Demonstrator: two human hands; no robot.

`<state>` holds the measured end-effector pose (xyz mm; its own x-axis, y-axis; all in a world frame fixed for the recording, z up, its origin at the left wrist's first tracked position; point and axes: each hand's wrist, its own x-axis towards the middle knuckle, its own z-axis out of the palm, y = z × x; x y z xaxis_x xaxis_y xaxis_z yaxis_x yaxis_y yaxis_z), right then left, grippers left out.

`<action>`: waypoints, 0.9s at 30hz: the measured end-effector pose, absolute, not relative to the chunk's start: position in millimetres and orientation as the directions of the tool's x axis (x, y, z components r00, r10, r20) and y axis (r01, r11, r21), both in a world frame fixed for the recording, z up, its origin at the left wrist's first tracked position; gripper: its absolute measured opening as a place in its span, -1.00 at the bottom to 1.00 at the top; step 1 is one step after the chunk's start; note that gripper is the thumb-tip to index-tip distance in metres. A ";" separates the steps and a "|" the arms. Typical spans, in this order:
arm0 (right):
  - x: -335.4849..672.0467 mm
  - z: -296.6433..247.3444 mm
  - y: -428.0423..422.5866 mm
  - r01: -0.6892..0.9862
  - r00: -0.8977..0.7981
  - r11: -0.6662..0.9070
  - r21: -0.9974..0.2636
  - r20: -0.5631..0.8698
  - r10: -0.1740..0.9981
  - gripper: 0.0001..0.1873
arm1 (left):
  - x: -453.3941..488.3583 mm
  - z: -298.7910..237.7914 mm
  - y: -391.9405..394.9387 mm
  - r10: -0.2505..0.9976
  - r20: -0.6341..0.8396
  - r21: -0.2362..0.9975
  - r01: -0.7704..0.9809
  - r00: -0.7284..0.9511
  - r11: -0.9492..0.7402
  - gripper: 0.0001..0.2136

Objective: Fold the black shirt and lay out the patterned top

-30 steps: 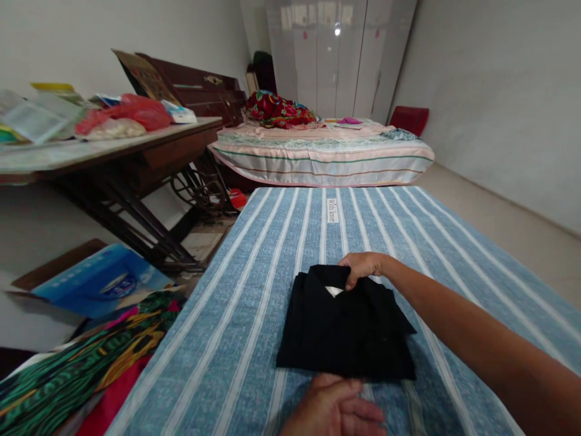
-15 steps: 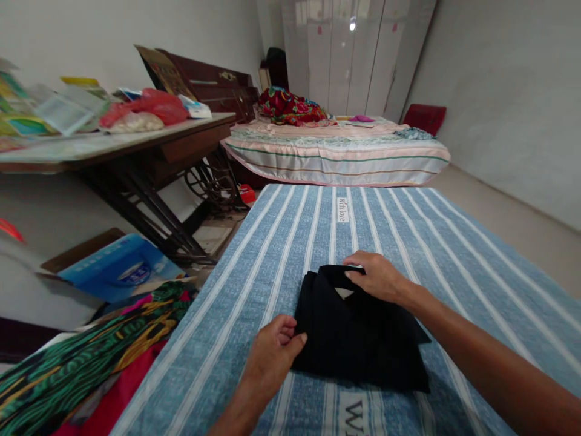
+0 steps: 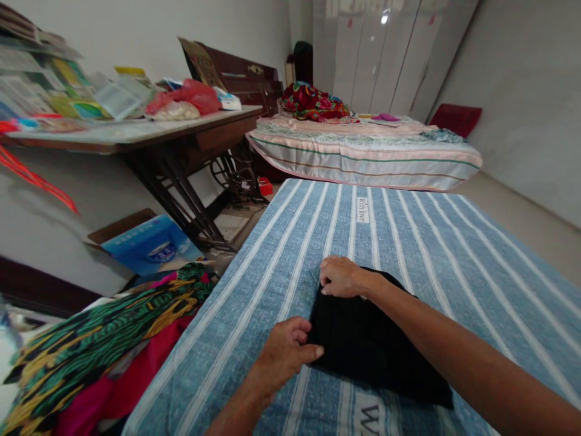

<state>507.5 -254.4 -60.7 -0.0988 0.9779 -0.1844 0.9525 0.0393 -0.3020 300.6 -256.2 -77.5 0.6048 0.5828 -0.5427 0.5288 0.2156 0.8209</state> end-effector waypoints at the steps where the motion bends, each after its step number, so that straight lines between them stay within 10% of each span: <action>1: 508.7 -62.3 -252.8 0.948 -0.099 0.033 -0.316 -0.194 0.976 -0.94 | 300.0 -78.3 -256.6 0.585 -0.541 0.823 0.523 0.605 0.220 -0.74; 27: 522.6 -70.9 -243.7 0.910 -0.006 -0.047 -0.411 -0.126 0.992 -0.73 | 302.4 -83.2 -250.6 0.685 -0.437 0.737 0.668 0.582 -0.098 -0.84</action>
